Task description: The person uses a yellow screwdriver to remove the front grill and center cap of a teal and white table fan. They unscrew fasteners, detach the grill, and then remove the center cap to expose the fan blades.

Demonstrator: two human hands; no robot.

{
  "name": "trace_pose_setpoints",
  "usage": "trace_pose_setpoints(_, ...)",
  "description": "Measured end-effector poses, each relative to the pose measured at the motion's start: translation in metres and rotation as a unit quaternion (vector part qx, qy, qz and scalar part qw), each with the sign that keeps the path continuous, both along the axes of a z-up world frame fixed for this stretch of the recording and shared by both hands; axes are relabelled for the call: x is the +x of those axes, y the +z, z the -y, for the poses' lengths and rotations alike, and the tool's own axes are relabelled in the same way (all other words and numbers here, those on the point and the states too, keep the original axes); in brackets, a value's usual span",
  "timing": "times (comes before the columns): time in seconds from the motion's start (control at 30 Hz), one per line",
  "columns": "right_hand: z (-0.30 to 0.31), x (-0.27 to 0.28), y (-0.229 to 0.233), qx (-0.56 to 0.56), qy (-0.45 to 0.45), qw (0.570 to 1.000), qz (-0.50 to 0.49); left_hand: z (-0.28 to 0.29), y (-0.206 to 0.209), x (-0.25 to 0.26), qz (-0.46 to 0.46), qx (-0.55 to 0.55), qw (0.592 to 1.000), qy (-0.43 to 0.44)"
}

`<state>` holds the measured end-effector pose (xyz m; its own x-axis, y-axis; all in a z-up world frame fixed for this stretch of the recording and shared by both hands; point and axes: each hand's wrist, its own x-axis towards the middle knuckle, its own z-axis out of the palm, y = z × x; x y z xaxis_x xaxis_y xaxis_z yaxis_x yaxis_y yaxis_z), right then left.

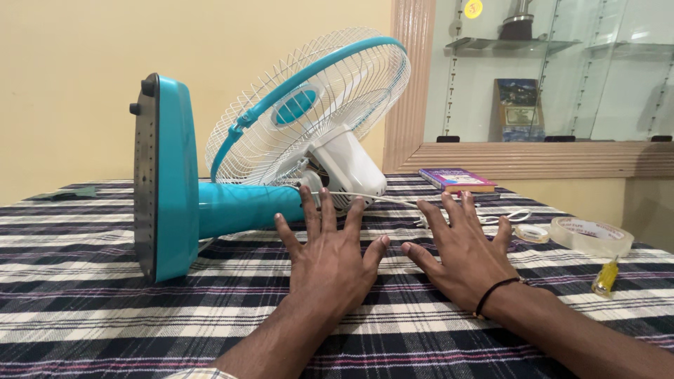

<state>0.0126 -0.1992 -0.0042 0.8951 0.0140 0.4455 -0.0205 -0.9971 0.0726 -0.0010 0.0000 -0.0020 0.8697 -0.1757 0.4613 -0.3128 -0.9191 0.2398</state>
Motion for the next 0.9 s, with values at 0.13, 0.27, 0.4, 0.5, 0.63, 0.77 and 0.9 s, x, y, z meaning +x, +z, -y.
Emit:
trace_pose_setpoints(0.13, 0.0, 0.001, 0.0, 0.003, -0.004, 1.0, -0.007, 0.0, 0.003, 0.0, -0.02, -0.004, 1.0, 0.008)
trace_pose_setpoints(0.27, 0.0, -0.001, 0.001, 0.005, 0.001, 1.0, 0.006, -0.005, 0.003, 0.006, 0.005, 0.014, 1.0, 0.012)
trace_pose_setpoints(0.4, 0.0, -0.008, 0.004, 0.002, 0.029, 0.999, 0.039, -0.009, -0.006, 0.021, 0.087, 0.042, 0.995, 0.006)
trace_pose_setpoints(0.5, -0.002, -0.013, 0.009, 0.026, 0.036, 0.998, 0.04, -0.01, -0.016, 0.033, 0.362, 0.041, 0.931, -0.007)
trace_pose_setpoints(0.63, 0.0, -0.018, 0.016, 0.031, 0.028, 0.998, 0.046, -0.007, -0.023, 0.042, 0.335, 0.028, 0.942, -0.013)
trace_pose_setpoints(0.77, 0.001, -0.019, 0.015, 0.036, 0.027, 0.998, 0.053, -0.005, -0.028, 0.043, 0.361, 0.034, 0.932, -0.015)
trace_pose_setpoints(0.9, 0.002, -0.019, 0.013, 0.034, 0.033, 0.997, 0.055, -0.004, -0.026, 0.042, 0.353, 0.038, 0.935, -0.009)
